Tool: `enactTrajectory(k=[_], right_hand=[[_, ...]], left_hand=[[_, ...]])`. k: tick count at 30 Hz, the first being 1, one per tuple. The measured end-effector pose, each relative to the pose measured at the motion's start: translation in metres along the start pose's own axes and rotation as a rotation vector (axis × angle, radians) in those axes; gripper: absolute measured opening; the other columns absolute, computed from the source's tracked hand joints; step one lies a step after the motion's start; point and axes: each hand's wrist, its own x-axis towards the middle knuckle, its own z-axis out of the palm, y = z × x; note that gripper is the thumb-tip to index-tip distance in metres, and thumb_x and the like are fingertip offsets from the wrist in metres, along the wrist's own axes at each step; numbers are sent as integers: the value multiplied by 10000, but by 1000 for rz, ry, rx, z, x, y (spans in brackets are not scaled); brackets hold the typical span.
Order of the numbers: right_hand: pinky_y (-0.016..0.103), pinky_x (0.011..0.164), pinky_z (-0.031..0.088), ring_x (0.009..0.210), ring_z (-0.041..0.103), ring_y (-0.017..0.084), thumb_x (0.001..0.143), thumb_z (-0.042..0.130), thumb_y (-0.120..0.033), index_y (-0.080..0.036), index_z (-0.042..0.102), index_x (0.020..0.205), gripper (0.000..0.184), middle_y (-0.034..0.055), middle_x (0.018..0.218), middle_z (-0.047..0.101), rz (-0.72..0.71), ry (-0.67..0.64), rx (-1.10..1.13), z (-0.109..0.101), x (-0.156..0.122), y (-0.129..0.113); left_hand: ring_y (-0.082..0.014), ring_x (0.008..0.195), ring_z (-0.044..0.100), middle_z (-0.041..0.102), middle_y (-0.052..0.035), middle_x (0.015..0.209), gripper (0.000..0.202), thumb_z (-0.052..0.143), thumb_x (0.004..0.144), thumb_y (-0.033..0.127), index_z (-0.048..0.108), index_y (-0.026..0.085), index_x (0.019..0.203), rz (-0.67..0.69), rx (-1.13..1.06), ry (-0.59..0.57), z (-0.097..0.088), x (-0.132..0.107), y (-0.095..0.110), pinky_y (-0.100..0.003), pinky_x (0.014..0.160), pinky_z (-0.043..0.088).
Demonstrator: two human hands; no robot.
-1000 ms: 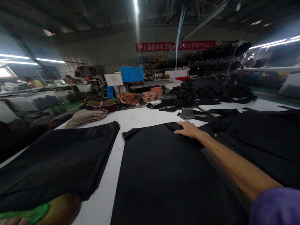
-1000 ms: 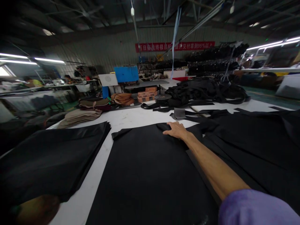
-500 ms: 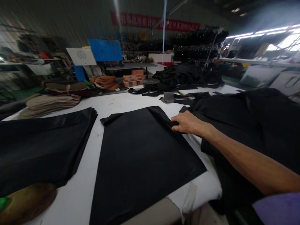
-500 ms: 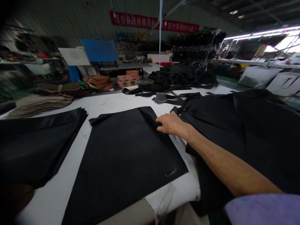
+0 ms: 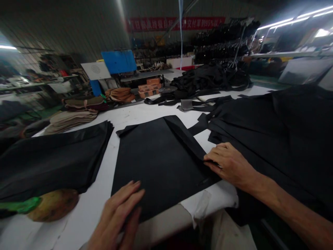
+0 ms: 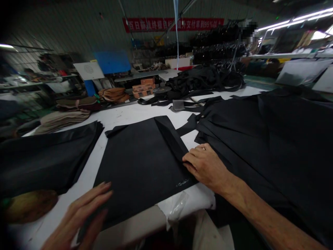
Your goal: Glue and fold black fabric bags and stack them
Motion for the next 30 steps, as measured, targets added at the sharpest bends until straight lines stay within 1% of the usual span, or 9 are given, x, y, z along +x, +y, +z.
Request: enactTrajectory(k=[5,7,9,12,15,19,22,26,30], right_hand=[[360,766,359,783,556,195,838,545,-102,-182,631,928,149,32,820,631,-113,16,57,10,-6,1],[353,756,369,791,553,200,828,541,-77,-178,634,943,179,39,833,635,-132,5,82,11,-7,3],[353,751,378,781,549,201,830,533,-72,-178,636,940,184,43,835,638,-138,8,107,13,-7,4],[365,753,389,777,551,204,846,533,-102,-178,637,907,142,43,825,640,-137,30,157,16,-9,6],[351,768,408,804,573,185,852,542,-117,-175,628,931,130,31,833,648,-117,58,311,18,-14,8],[317,793,424,894,584,155,856,528,-100,-192,599,1009,193,25,947,657,111,105,491,12,-33,16],[325,778,421,874,576,159,872,524,-134,-206,599,967,141,16,915,651,223,121,460,11,-53,23],[350,767,398,866,563,178,864,554,-190,-219,608,934,93,20,929,638,221,29,346,18,-73,21],[354,770,376,882,558,179,879,525,-192,-243,642,926,136,15,961,644,246,-9,260,21,-76,15]], left_hand=[[-187,1261,414,484,-59,1333,407,377,900,88,430,233,1276,86,-115,-192,67,66,41,-417,1020,419],[-203,1279,393,473,-64,1349,413,384,890,71,441,228,1268,122,-145,-273,88,79,49,-438,1023,410],[-214,1251,426,503,-69,1320,373,428,891,95,466,220,1240,144,-162,-315,100,84,53,-440,1002,424],[-212,1135,522,600,-59,1182,263,488,891,145,523,208,1143,164,-183,-298,106,86,57,-422,942,453],[-204,1003,575,652,-36,1016,129,477,905,177,572,202,988,173,-194,-274,107,89,61,-394,859,467],[-190,864,589,646,-31,930,130,437,914,171,564,198,916,146,-209,-272,110,88,60,-353,740,467],[-179,875,589,642,-28,940,145,434,906,142,553,207,959,123,-245,-276,115,82,55,-338,752,468],[-171,923,590,646,-31,976,180,438,899,123,545,213,1012,122,-271,-270,119,72,50,-328,784,479],[-184,956,598,656,-43,988,192,427,899,118,570,203,996,133,-248,-284,118,69,50,-350,809,488]])
